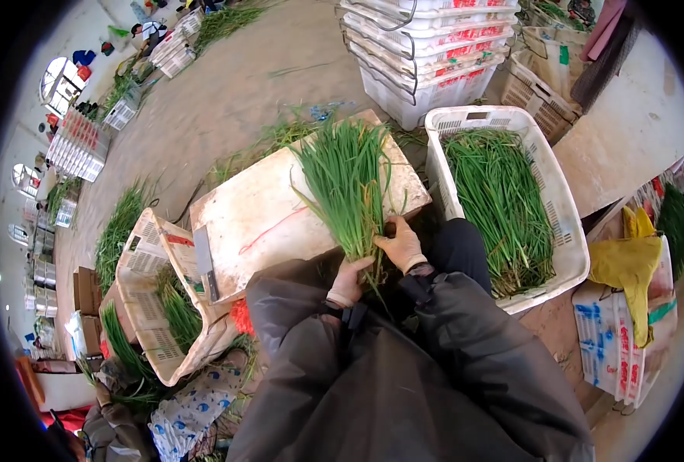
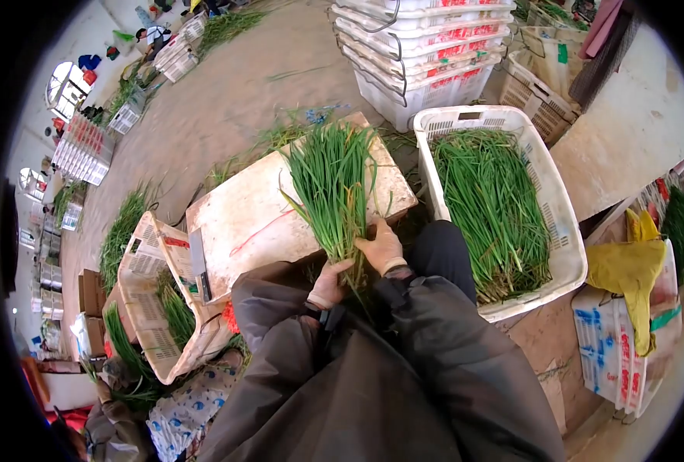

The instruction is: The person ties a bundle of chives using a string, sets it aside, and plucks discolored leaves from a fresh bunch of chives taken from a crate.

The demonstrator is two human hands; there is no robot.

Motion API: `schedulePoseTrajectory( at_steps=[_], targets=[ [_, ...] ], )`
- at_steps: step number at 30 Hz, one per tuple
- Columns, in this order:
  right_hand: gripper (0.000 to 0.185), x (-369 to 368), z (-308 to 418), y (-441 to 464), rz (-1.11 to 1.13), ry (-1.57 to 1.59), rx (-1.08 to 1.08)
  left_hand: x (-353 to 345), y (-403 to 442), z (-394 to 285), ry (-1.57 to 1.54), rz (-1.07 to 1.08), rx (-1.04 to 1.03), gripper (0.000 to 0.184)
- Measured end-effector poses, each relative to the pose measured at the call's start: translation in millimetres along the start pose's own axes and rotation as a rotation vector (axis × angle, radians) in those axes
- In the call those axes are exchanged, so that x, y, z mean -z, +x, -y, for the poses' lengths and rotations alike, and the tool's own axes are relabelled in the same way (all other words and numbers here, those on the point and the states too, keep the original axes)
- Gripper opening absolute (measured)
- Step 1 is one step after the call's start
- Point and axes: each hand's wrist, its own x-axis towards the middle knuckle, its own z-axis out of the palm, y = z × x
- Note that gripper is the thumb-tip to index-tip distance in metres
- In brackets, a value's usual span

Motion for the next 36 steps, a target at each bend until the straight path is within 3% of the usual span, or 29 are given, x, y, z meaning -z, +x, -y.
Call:
schedulePoseTrajectory(
  at_steps=[4, 9, 12, 15, 19, 28, 31, 34, 36],
  targets=[
    [0.070, 11, 23, 5, -0.118, -0.403, 0.386, -2, -3, -5, -0.037, -0.020, 0.055, 0.044],
    [0.017, -11, -3, 22, -0.093, -0.532, 0.493, 2, -5, -6, -0.072, 0.028, 0.056, 0.041],
    [0.026, -5, 4, 21, -0.036, -0.452, 0.402, -3, -9, -4, -0.057, 0.004, 0.016, 0.040],
    [0.023, 2, 6, 20, -0.124, -0.136, 0.382, -10, -12, -7, -0.095, 0.007, -0.006, 0.040],
    [0.014, 0, -6, 24, 0.012, 0.592, -0.040, -4, -12, -6, -0.103, 0.049, 0.029, 0.040],
    [0.020, -22, -22, 19, -0.026, 0.774, -0.178, -32, -24, -10, 0.002, -0.002, -0.120, 0.049],
    [0.022, -22, -26, 19, -0.016, 0.727, -0.174, -25, -18, -6, 0.016, -0.015, -0.159, 0.054],
    [0.025, -24, -32, 16, -0.180, 0.209, 0.140, -26, -16, -5, 0.029, -0.050, -0.205, 0.056],
    [0.027, -22, -31, 12, -0.251, 0.152, 0.179, -28, -18, -5, 0.026, -0.058, -0.219, 0.056]
  ],
)
